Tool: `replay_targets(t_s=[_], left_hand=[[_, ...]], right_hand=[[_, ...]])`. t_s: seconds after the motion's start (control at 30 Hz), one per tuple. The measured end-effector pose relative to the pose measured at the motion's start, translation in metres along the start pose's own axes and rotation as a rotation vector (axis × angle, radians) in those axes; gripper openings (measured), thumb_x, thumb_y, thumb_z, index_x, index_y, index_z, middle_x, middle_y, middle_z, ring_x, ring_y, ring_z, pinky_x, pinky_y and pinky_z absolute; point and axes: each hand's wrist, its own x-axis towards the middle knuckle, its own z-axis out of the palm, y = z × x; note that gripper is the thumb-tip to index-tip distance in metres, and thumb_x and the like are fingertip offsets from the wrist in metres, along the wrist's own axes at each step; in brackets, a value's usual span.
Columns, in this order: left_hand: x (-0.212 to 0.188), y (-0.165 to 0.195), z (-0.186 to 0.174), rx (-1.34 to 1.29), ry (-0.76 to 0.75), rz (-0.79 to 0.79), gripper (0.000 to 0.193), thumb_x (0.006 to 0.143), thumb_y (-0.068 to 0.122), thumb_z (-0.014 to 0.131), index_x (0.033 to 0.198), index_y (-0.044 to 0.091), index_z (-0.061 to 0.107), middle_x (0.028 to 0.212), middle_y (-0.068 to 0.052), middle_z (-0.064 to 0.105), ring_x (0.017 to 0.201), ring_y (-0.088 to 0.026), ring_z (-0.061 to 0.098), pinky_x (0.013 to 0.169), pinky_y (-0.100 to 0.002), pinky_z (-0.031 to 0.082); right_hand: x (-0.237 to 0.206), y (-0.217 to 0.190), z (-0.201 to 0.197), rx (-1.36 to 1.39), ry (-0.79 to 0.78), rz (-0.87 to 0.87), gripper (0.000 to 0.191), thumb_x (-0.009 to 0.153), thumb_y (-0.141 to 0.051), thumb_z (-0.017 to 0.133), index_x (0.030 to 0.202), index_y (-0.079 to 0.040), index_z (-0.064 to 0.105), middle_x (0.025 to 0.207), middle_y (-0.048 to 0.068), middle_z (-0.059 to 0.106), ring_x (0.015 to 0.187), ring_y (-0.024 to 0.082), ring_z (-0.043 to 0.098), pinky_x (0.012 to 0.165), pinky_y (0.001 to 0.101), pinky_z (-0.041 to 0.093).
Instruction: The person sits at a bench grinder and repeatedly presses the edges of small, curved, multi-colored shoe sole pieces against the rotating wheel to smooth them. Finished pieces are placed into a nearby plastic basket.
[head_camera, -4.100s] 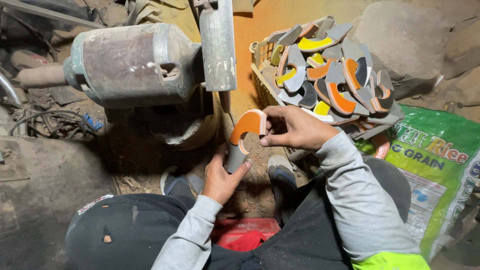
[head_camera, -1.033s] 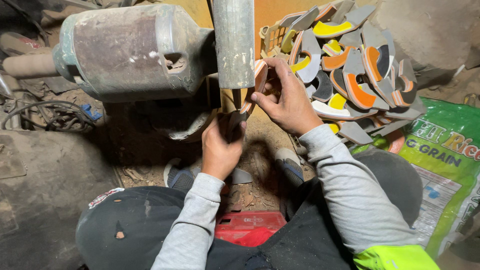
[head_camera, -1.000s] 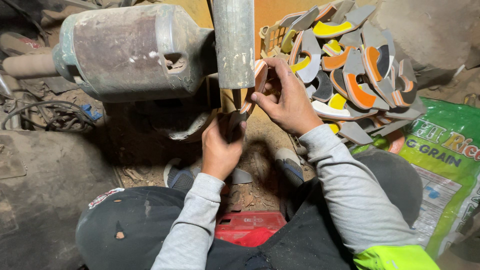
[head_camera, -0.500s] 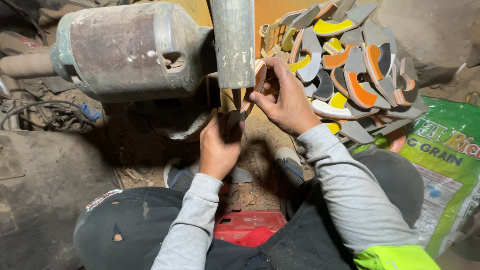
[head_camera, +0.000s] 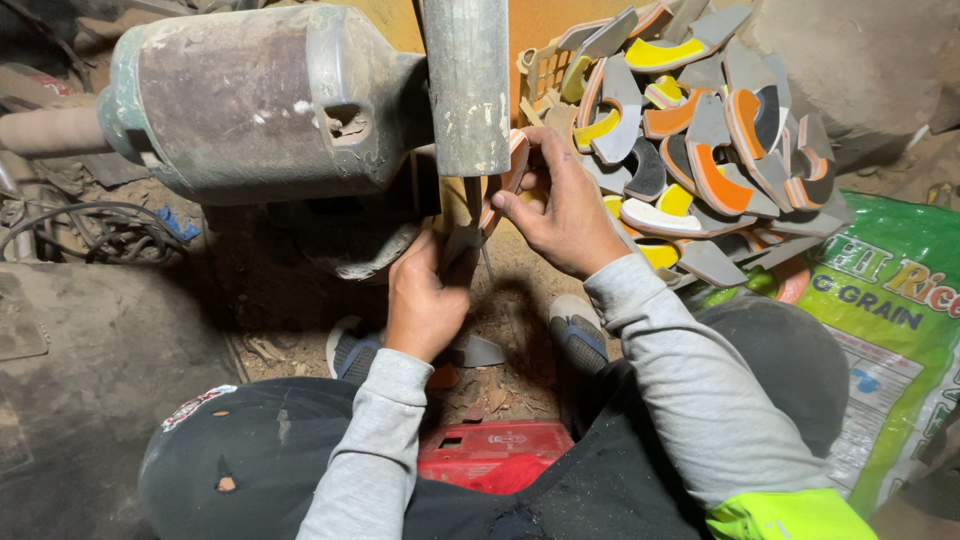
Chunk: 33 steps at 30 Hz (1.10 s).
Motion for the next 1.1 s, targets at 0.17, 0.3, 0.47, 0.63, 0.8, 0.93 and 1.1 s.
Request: replay_targets(t_s=[0.17,0.3,0.47,0.63,0.8,0.93,1.1], left_hand=[[-0.001,-0.003,-0.006,0.057,-0.032,-0.049,0.012,0.081,0.000,0.068,0.085,-0.003,0.057,0.079,-0.021,0.060,0.071,-0.041,0.059,0.066,-0.042,0.048],[-0.001,-0.007,-0.012,0.111,-0.062,-0.034,0.010,0.076,-0.003,0.063,0.083,-0.003,0.056,0.077,-0.021,0.057,0.071,-0.043,0.056,0.064,-0.044,0.046],[-0.001,-0.012,-0.021,0.100,-0.096,0.039,0.005,0.076,-0.006,0.054,0.081,-0.004,0.055,0.079,-0.020,0.056,0.074,-0.042,0.058,0.065,-0.044,0.046],[0.001,-0.013,-0.030,0.166,-0.141,0.039,0.005,0.083,-0.004,0.056,0.079,-0.003,0.057,0.077,-0.020,0.057,0.072,-0.041,0.060,0.064,-0.045,0.046],[0.001,-0.007,-0.037,0.134,-0.181,0.021,0.004,0.087,0.002,0.061,0.085,-0.001,0.064,0.077,-0.018,0.061,0.070,-0.036,0.064,0.065,-0.042,0.050],[0.001,-0.006,-0.043,0.150,-0.224,0.001,0.007,0.086,0.007,0.067,0.088,0.001,0.069,0.079,-0.017,0.065,0.073,-0.035,0.067,0.066,-0.042,0.051],[-0.003,-0.010,-0.048,0.262,-0.311,-0.068,0.009,0.085,0.010,0.070,0.088,0.002,0.071,0.083,-0.017,0.067,0.080,-0.038,0.068,0.071,-0.045,0.052]], right_hand=[[-0.005,0.002,0.006,-0.055,0.025,-0.058,0.056,0.091,-0.012,0.080,0.135,-0.001,0.048,0.104,0.008,0.063,0.088,0.014,0.060,0.080,0.0293,0.056],[-0.011,0.002,0.012,-0.082,0.063,-0.052,0.056,0.090,-0.011,0.082,0.134,-0.001,0.049,0.104,0.010,0.061,0.087,0.015,0.059,0.081,0.0303,0.055],[-0.016,0.001,0.022,0.033,0.073,0.031,0.056,0.090,-0.011,0.078,0.134,0.001,0.045,0.111,0.011,0.064,0.090,0.015,0.067,0.077,0.0285,0.060],[-0.023,0.000,0.032,0.144,0.089,0.040,0.050,0.093,-0.007,0.075,0.131,0.002,0.044,0.116,0.013,0.066,0.097,0.018,0.075,0.081,0.0296,0.061],[-0.030,0.002,0.039,0.202,0.094,0.077,0.048,0.092,-0.006,0.073,0.130,0.002,0.043,0.117,0.014,0.066,0.099,0.017,0.075,0.081,0.0294,0.061],[-0.036,0.008,0.043,0.210,0.090,0.106,0.047,0.092,-0.005,0.072,0.128,0.002,0.043,0.112,0.013,0.069,0.096,0.017,0.075,0.081,0.0290,0.061],[-0.044,0.018,0.049,0.271,0.017,0.266,0.046,0.089,-0.009,0.073,0.123,0.001,0.044,0.106,0.011,0.069,0.089,0.015,0.074,0.075,0.0283,0.061]])
